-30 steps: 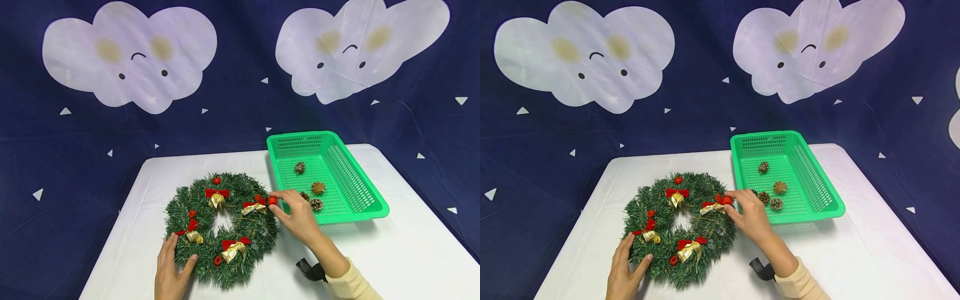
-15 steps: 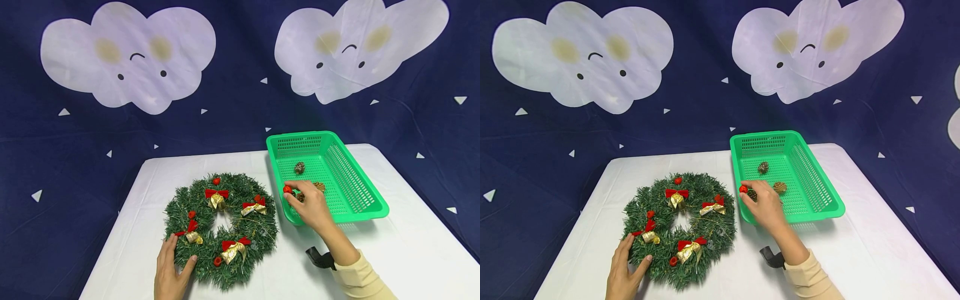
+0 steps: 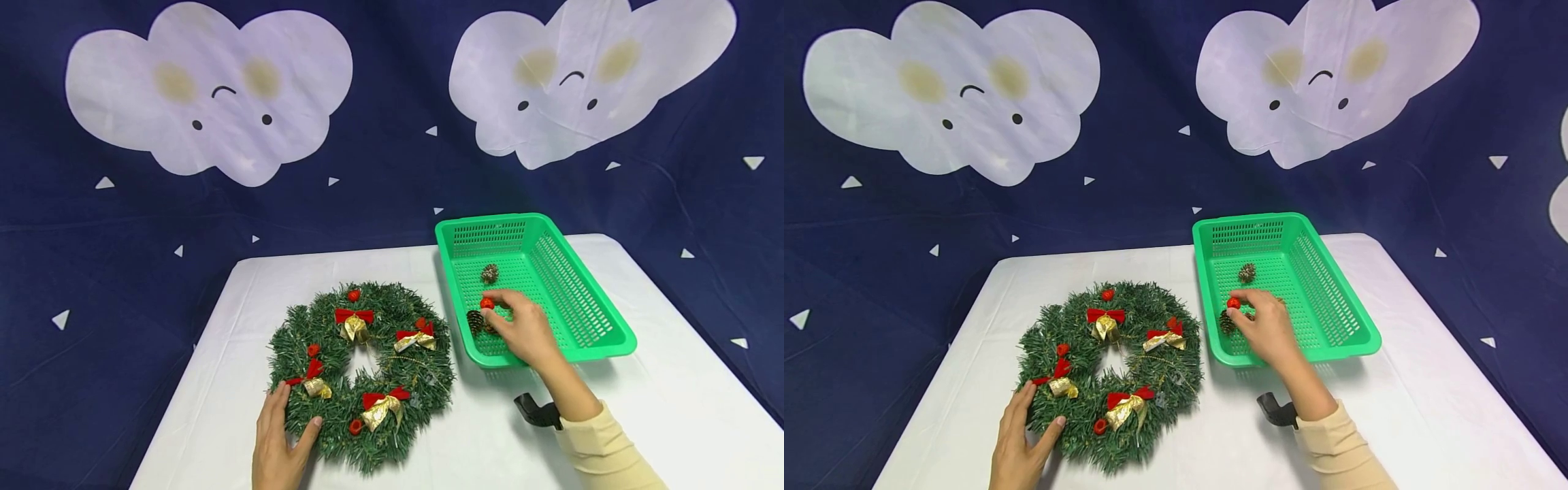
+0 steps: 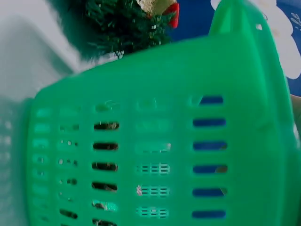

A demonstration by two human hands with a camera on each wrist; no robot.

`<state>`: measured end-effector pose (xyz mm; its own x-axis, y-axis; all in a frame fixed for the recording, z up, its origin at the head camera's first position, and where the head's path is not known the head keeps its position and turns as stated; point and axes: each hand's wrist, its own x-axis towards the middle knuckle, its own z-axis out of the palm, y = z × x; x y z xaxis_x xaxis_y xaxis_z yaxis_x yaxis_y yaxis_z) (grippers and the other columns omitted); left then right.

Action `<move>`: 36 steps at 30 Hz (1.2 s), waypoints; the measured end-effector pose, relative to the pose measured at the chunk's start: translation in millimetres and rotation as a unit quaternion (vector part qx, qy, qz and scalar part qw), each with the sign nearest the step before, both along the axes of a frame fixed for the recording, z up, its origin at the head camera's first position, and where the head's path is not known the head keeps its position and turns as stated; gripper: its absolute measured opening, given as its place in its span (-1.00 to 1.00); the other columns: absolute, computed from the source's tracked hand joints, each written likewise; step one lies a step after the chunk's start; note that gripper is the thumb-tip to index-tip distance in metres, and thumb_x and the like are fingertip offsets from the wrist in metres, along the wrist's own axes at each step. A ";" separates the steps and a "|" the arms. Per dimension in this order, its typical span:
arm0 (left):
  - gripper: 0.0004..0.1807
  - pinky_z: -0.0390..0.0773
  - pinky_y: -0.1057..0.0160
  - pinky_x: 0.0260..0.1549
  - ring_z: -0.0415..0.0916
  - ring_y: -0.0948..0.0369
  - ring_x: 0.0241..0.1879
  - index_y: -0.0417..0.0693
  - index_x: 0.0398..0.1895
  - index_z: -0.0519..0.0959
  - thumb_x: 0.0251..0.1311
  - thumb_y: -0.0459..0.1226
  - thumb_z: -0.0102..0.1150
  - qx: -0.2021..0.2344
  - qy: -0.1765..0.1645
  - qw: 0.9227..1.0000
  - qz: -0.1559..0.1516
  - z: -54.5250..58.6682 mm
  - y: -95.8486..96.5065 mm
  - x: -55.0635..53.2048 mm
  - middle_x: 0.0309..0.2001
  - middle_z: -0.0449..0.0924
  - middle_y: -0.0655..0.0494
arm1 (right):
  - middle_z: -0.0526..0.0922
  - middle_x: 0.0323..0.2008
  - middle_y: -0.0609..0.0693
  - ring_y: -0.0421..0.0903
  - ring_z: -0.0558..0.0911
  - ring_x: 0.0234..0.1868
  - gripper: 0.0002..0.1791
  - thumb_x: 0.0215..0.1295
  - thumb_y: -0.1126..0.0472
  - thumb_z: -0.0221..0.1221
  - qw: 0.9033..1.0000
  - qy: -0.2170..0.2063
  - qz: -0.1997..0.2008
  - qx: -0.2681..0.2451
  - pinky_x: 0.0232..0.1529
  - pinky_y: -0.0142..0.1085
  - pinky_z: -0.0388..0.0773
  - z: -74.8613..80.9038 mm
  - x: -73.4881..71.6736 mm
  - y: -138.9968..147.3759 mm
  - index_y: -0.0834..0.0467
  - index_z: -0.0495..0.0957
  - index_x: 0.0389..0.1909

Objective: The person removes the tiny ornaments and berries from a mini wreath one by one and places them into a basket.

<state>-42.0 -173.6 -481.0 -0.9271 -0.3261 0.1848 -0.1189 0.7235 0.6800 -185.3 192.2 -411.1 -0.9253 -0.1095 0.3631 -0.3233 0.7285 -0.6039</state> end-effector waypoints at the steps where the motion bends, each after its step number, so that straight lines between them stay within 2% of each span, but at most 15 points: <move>1: -0.18 0.20 -0.29 0.22 0.04 -0.22 0.38 -0.22 0.36 0.24 0.05 -0.11 0.34 0.000 0.001 1.000 0.000 -0.1 -0.1 0.0 0.38 0.18 -0.14 | 0.66 -0.06 0.20 0.20 0.57 0.03 -0.64 0.20 0.20 0.25 1.000 -0.003 0.000 0.000 -0.03 0.11 0.50 -0.2 -1.2 1.7 0.19 0.57 0.03; 9: -0.18 0.20 -0.28 0.23 0.04 -0.21 0.38 -0.21 0.36 0.24 0.05 -0.11 0.34 0.003 0.000 1.000 0.000 -0.1 -0.5 0.4 0.39 0.18 -0.12 | 0.68 -0.07 0.16 0.16 0.63 -0.04 -0.63 0.22 0.18 0.24 0.999 -0.042 0.010 0.002 -0.09 0.06 0.56 -1.2 -11.3 16.9 0.17 0.56 0.05; 16: -0.18 0.20 -0.28 0.23 0.04 -0.21 0.38 -0.21 0.36 0.24 0.05 -0.12 0.34 0.001 -0.002 1.000 0.000 0.1 -0.6 0.2 0.39 0.18 -0.13 | 0.68 -0.10 0.19 0.13 0.67 -0.08 -0.61 0.24 0.18 0.23 0.992 -0.114 0.028 -0.036 -0.16 -0.10 0.66 -1.9 -21.5 31.8 0.20 0.53 0.07; 20: -0.18 0.20 -0.28 0.22 0.05 -0.22 0.38 -0.21 0.36 0.24 0.05 -0.12 0.34 0.000 -0.002 1.000 0.000 0.4 -0.4 0.4 0.39 0.18 -0.13 | 0.68 -0.10 0.18 0.12 0.66 -0.06 -0.60 0.25 0.12 0.22 0.988 -0.142 0.037 -0.040 -0.16 -0.16 0.67 -2.2 -27.9 40.4 0.21 0.53 0.07; 28: -0.18 0.21 -0.28 0.22 0.05 -0.21 0.38 -0.20 0.36 0.24 0.06 -0.11 0.34 -0.002 -0.004 1.000 0.002 0.9 0.4 0.5 0.39 0.19 -0.13 | 0.68 -0.10 0.19 0.12 0.64 -0.05 -0.63 0.26 0.18 0.20 0.985 -0.164 0.046 -0.022 -0.22 -0.29 0.64 -8.7 -38.9 57.5 0.23 0.54 0.05; 36: -0.18 0.21 -0.28 0.22 0.05 -0.21 0.38 -0.18 0.37 0.23 0.07 -0.10 0.33 -0.004 -0.002 1.000 0.000 1.5 0.9 0.0 0.39 0.19 -0.12 | 0.69 -0.12 0.19 0.06 0.67 -0.13 -0.62 0.24 0.16 0.22 0.984 -0.170 0.045 -0.001 -0.25 -0.26 0.62 -10.3 -42.9 63.7 0.26 0.55 0.02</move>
<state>-42.0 -172.7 -479.5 -0.9276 -0.3256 0.1833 -0.1226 0.7286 0.6739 -228.1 255.9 -421.4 -0.9799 -0.1966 0.0349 -0.1661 0.7052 -0.6893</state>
